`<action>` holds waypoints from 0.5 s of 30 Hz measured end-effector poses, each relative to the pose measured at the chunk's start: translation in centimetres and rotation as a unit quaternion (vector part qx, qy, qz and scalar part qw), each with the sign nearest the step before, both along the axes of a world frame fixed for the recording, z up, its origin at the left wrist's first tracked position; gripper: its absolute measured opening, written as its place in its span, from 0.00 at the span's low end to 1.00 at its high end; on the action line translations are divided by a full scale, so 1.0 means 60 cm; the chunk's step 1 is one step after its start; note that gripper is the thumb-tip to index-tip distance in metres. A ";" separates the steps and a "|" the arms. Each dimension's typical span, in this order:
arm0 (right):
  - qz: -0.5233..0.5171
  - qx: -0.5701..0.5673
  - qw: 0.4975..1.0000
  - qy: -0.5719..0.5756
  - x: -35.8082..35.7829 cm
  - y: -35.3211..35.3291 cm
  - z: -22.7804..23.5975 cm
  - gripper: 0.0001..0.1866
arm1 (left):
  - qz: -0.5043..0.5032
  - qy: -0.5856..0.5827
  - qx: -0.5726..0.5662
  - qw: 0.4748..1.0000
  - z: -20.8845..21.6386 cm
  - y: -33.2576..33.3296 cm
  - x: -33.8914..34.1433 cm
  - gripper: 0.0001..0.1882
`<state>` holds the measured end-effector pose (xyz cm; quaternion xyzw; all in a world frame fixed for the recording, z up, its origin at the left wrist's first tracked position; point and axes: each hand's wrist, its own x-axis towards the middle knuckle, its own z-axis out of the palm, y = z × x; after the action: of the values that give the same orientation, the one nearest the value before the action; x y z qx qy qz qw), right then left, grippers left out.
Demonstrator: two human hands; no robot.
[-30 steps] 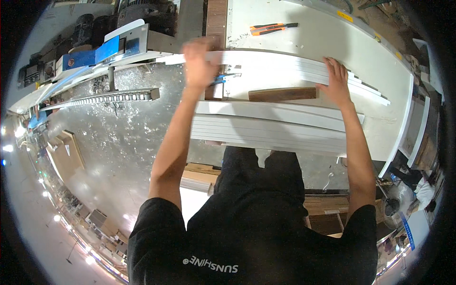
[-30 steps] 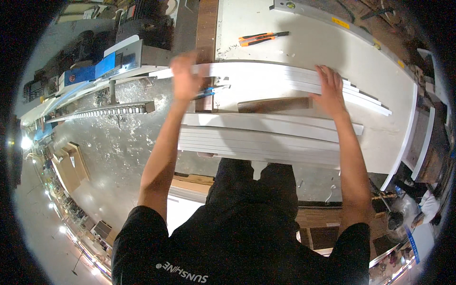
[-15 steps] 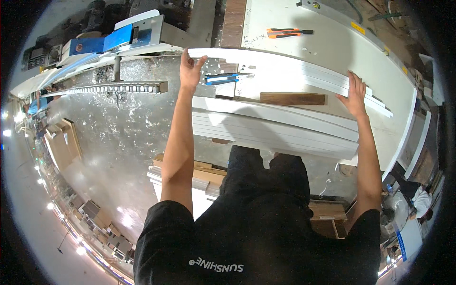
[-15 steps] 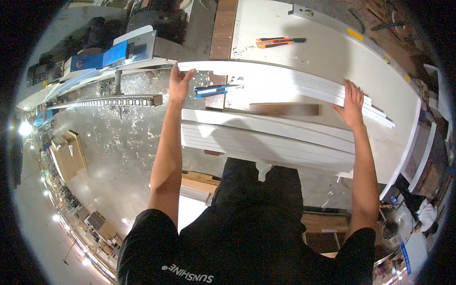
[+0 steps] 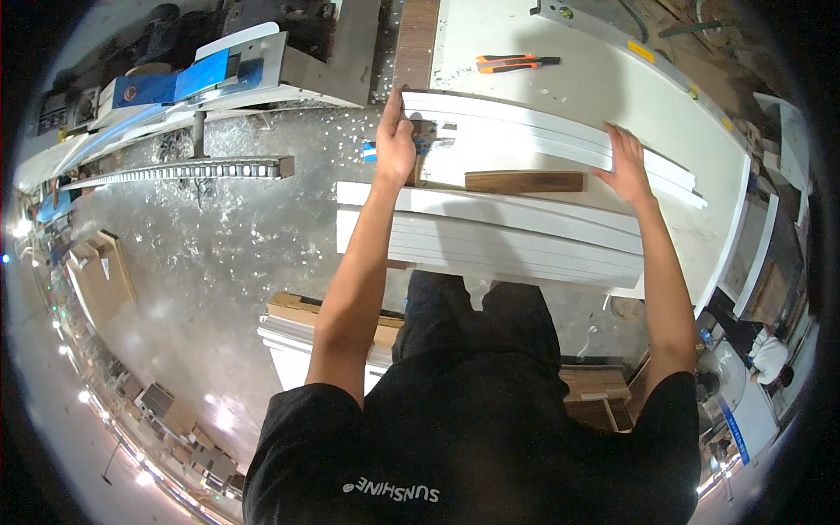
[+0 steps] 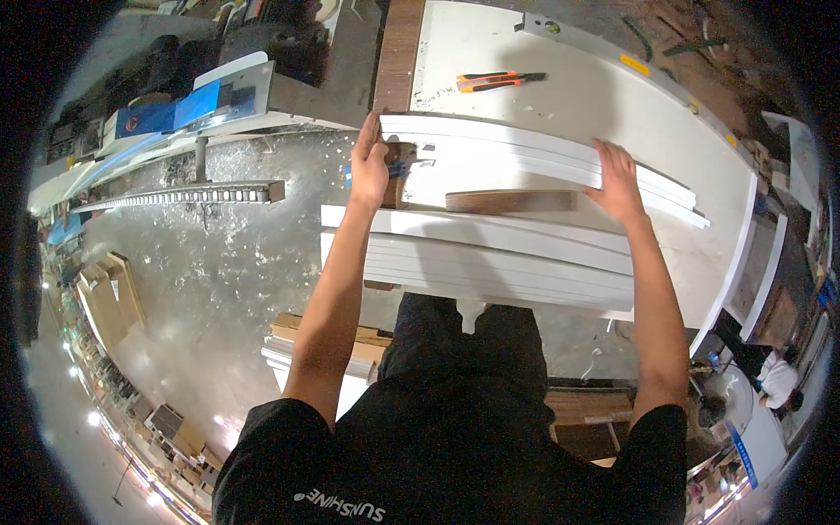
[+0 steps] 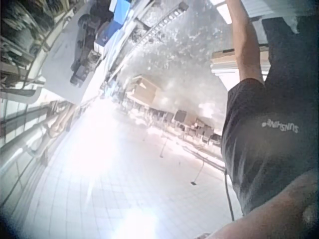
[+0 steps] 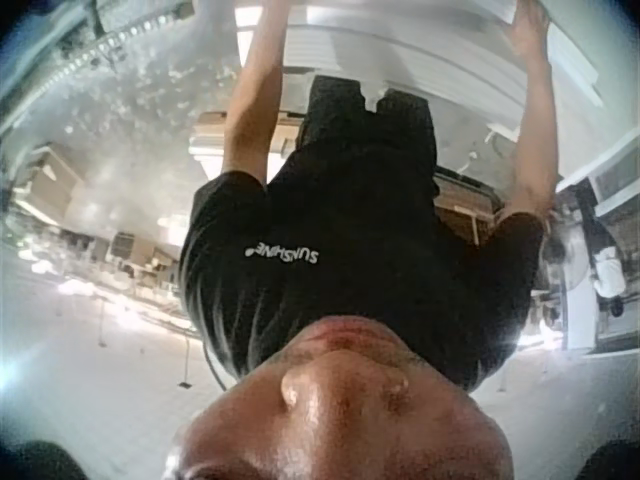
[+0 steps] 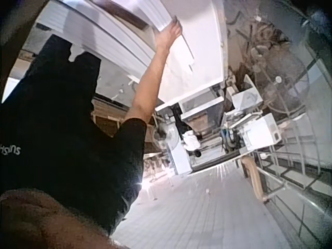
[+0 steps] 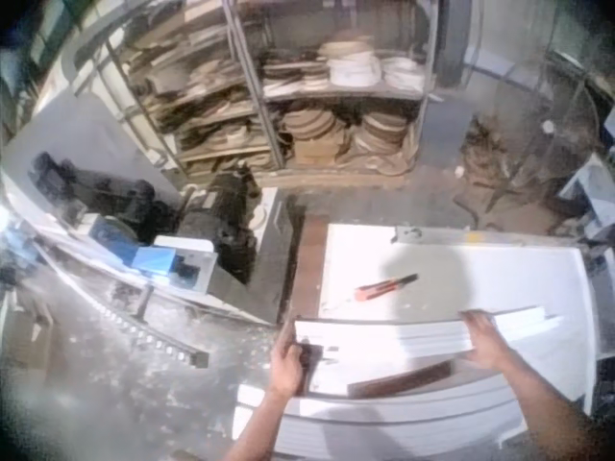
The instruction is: The person scrapes and trims the edges of white panels on a workbench using a utility knife and a wooden block, then carries and arranges the panels onto a stack on the floor.
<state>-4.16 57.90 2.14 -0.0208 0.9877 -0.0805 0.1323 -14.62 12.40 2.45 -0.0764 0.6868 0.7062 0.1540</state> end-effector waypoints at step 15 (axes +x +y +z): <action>0.012 -0.011 1.000 -0.014 -0.040 -0.060 0.005 0.45 | -0.021 0.044 0.047 0.998 0.000 -0.002 0.021 0.37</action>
<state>-6.56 54.27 2.43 -0.0331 0.9845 -0.0896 0.1471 -13.38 12.27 2.44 -0.0235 0.6602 0.7371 0.1422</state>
